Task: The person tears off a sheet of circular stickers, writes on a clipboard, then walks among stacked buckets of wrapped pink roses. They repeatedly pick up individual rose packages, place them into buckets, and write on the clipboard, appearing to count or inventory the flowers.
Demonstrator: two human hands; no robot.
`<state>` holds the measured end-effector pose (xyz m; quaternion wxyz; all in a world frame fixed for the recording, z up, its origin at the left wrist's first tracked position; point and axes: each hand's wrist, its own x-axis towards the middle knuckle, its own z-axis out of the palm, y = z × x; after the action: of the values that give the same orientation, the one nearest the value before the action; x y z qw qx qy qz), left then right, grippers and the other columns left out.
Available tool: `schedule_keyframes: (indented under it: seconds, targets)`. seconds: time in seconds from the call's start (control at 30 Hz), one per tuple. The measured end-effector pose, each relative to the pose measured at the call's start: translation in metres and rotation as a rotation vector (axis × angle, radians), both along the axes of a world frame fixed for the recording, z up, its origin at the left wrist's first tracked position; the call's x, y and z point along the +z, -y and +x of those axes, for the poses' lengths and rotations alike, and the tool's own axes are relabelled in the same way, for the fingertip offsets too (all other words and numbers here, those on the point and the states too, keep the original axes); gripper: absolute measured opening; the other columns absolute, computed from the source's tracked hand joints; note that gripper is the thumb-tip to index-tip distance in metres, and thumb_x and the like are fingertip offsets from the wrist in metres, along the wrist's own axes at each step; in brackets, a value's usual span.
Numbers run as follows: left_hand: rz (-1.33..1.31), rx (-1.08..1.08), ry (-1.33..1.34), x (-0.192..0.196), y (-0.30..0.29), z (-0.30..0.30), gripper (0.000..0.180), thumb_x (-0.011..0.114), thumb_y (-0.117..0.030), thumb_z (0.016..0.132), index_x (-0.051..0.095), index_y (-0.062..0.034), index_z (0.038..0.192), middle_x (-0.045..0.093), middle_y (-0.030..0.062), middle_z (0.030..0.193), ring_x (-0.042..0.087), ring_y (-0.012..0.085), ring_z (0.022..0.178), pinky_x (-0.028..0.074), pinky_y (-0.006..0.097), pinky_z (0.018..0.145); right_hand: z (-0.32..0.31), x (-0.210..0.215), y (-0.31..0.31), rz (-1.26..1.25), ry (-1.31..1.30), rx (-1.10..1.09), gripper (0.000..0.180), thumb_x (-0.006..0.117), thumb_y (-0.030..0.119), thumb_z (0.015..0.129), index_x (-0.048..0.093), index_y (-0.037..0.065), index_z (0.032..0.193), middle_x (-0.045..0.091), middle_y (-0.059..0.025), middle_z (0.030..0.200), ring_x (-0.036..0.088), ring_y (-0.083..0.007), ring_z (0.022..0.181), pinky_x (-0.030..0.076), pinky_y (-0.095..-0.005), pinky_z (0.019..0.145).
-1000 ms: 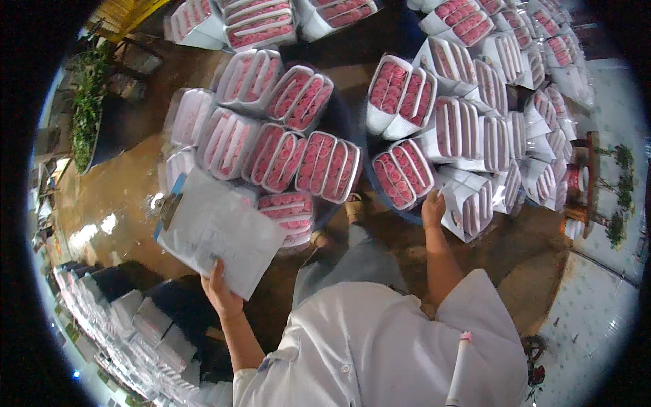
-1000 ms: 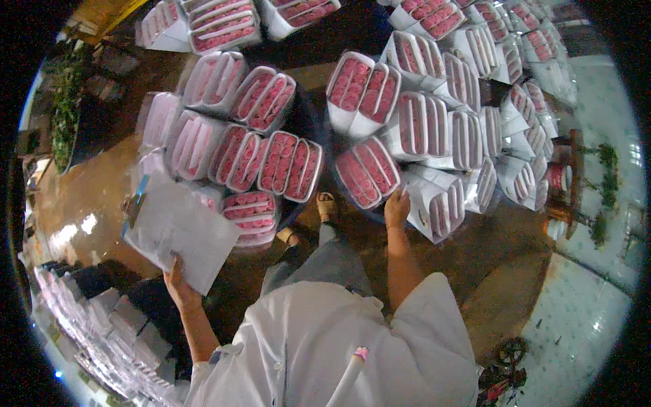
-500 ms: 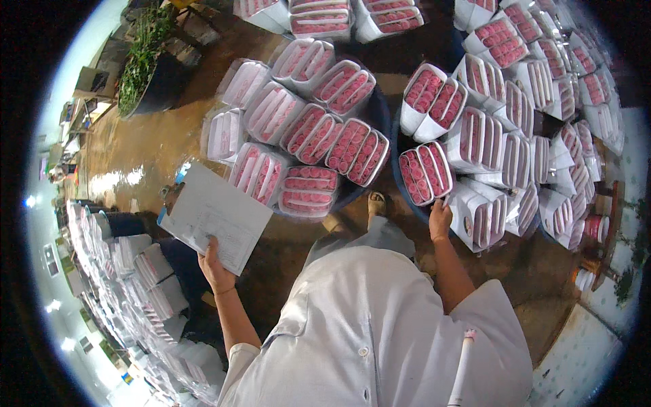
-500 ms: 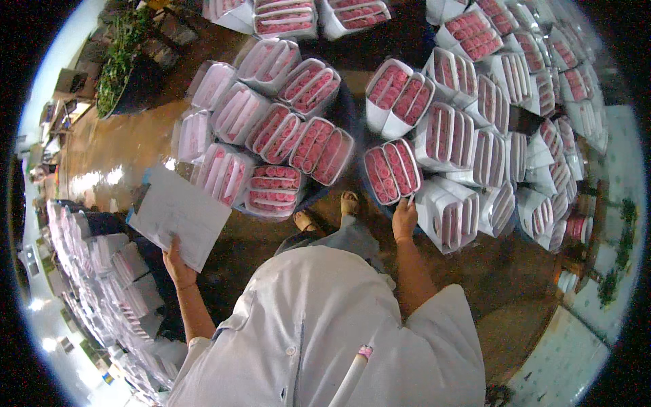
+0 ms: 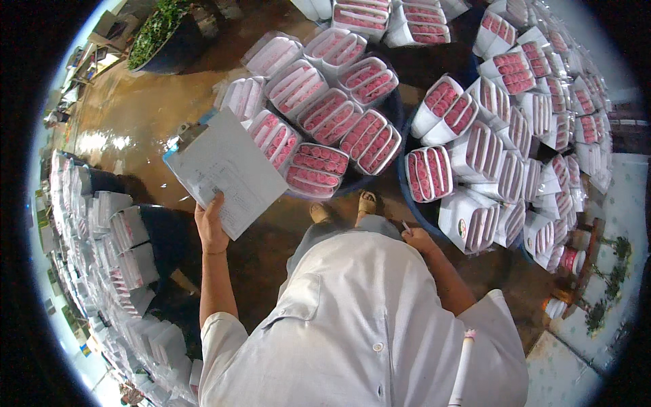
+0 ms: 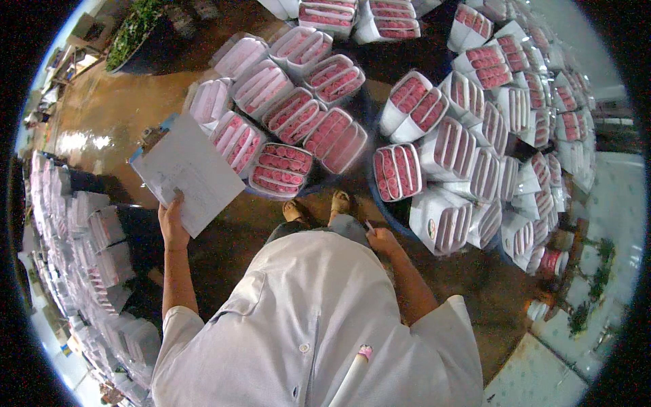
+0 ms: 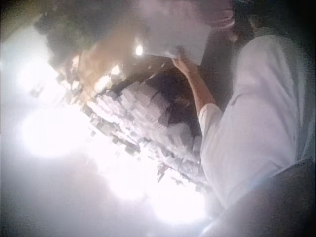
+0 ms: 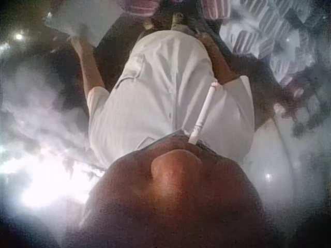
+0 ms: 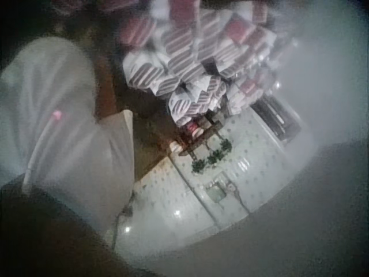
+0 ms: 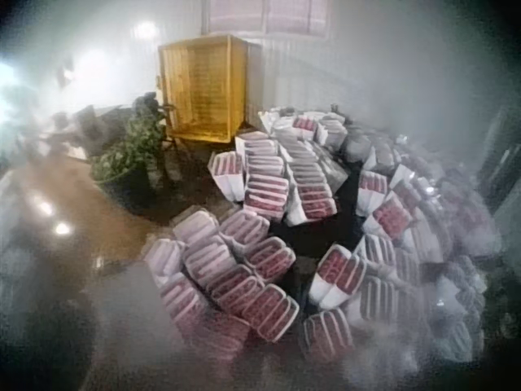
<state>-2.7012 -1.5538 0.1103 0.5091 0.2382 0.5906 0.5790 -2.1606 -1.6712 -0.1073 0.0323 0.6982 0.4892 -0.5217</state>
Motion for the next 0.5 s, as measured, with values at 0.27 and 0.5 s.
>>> schedule_keyframes:
  seconds: [0.27,0.5]
  targets:
    - [-0.002,0.061,0.373,-0.046,-0.023,0.042,0.043,0.062,-0.008,0.090,0.050,-0.0009,0.130,0.062,0.0110,0.117,0.062,0.0268,0.104,0.053,0.041,0.088,-0.041,0.054,0.000,0.138,0.075,-0.187,0.036,0.056,0.033,0.090,0.063,-0.002,0.084,0.064,-0.0251,0.080,0.064,-0.0417,0.079,0.047,-0.0466,0.070]
    - [-0.032,-0.036,0.334,-0.041,-0.028,0.060,0.041,0.064,-0.010,0.089,0.052,-0.0019,0.128,0.062,0.0093,0.115,0.062,0.0264,0.103,0.052,0.041,0.088,-0.045,0.045,0.002,0.304,0.017,-0.225,0.030,0.056,0.026,0.094,0.066,-0.002,0.094,0.068,-0.0150,0.081,0.066,-0.0288,0.080,0.048,-0.0425,0.071]
